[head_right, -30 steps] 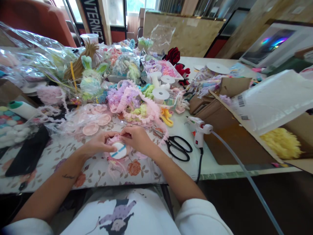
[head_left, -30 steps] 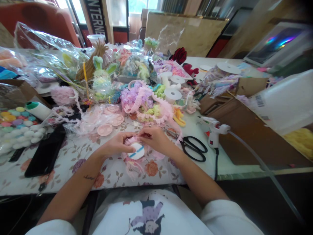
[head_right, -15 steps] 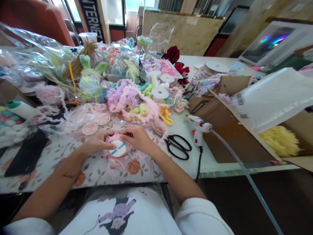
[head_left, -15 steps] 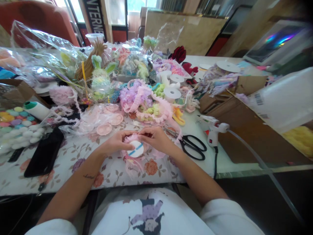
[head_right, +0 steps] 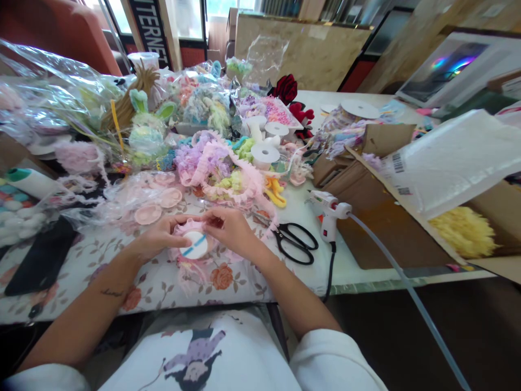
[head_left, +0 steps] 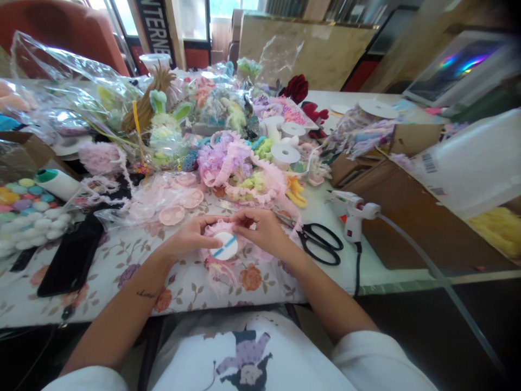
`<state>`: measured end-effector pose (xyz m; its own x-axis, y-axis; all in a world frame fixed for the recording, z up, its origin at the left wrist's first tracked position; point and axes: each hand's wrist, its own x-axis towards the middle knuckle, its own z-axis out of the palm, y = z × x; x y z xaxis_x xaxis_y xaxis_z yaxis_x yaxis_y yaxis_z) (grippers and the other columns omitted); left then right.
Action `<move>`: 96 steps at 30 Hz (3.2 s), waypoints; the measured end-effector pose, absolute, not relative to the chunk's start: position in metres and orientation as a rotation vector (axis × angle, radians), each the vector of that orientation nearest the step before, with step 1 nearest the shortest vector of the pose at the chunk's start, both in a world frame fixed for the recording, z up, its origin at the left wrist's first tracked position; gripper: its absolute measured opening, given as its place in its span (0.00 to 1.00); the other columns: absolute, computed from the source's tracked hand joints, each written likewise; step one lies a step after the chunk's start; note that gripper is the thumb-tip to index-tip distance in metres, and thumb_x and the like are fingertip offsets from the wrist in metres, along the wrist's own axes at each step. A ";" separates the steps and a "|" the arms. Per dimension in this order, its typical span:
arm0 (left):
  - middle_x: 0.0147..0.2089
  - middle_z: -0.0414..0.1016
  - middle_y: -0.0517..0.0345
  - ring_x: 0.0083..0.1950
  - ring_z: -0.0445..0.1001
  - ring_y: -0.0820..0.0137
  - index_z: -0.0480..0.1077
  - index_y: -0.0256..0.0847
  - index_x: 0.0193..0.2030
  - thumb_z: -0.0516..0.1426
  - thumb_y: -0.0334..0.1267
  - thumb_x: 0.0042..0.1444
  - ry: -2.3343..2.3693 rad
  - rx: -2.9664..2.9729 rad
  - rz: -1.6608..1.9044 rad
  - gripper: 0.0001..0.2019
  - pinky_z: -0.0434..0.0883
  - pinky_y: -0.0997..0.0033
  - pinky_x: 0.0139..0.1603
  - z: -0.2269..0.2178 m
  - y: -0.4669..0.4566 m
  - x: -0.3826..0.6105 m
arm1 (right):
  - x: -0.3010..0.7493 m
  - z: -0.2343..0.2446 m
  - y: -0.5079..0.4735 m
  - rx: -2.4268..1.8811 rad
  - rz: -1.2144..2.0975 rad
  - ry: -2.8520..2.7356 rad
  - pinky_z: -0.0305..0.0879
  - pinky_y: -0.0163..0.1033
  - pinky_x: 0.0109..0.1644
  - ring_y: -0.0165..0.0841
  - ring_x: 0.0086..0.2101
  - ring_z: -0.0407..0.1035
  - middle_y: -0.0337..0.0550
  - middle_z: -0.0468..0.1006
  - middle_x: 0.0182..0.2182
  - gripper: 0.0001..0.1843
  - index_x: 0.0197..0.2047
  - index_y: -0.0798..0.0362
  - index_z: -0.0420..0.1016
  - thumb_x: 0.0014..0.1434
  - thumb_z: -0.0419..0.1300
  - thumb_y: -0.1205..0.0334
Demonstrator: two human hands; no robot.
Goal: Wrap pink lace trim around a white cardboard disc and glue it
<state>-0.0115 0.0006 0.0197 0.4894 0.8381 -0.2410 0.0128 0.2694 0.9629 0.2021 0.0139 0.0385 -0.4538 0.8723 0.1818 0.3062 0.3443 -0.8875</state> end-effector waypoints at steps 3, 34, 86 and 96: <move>0.49 0.79 0.50 0.48 0.76 0.59 0.71 0.36 0.55 0.69 0.36 0.39 0.903 1.163 0.680 0.32 0.70 0.64 0.51 0.020 0.001 -0.012 | 0.201 0.035 0.012 -1.027 1.063 -1.907 0.64 0.34 0.34 0.29 0.28 0.68 0.40 0.78 0.28 0.04 0.34 0.56 0.78 0.54 0.65 0.65; 0.55 0.76 0.50 0.56 0.73 0.56 0.71 0.37 0.56 0.68 0.36 0.42 0.901 1.275 0.672 0.31 0.69 0.62 0.56 0.020 0.001 -0.008 | 0.206 0.041 0.009 -1.010 1.174 -1.936 0.64 0.33 0.35 0.29 0.30 0.69 0.39 0.77 0.29 0.08 0.40 0.56 0.78 0.55 0.63 0.66; 0.51 0.78 0.50 0.48 0.77 0.58 0.70 0.38 0.58 0.69 0.38 0.40 0.905 1.152 0.710 0.35 0.73 0.65 0.48 0.013 0.000 -0.011 | 0.207 0.046 0.019 -1.046 1.131 -2.011 0.62 0.33 0.33 0.28 0.27 0.66 0.40 0.77 0.28 0.07 0.35 0.57 0.79 0.55 0.64 0.61; 0.51 0.79 0.50 0.46 0.78 0.62 0.70 0.39 0.58 0.69 0.36 0.41 0.881 1.106 0.742 0.34 0.73 0.69 0.46 0.010 0.001 -0.011 | 0.207 0.040 0.017 -1.012 1.136 -1.963 0.63 0.34 0.33 0.28 0.28 0.66 0.38 0.74 0.27 0.09 0.39 0.56 0.78 0.54 0.63 0.65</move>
<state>-0.0110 0.0006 0.0102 0.4660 0.8567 -0.2212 -0.0727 0.2863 0.9554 0.2069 0.0170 0.0402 -0.4939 0.8566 0.1497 0.2973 0.3281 -0.8966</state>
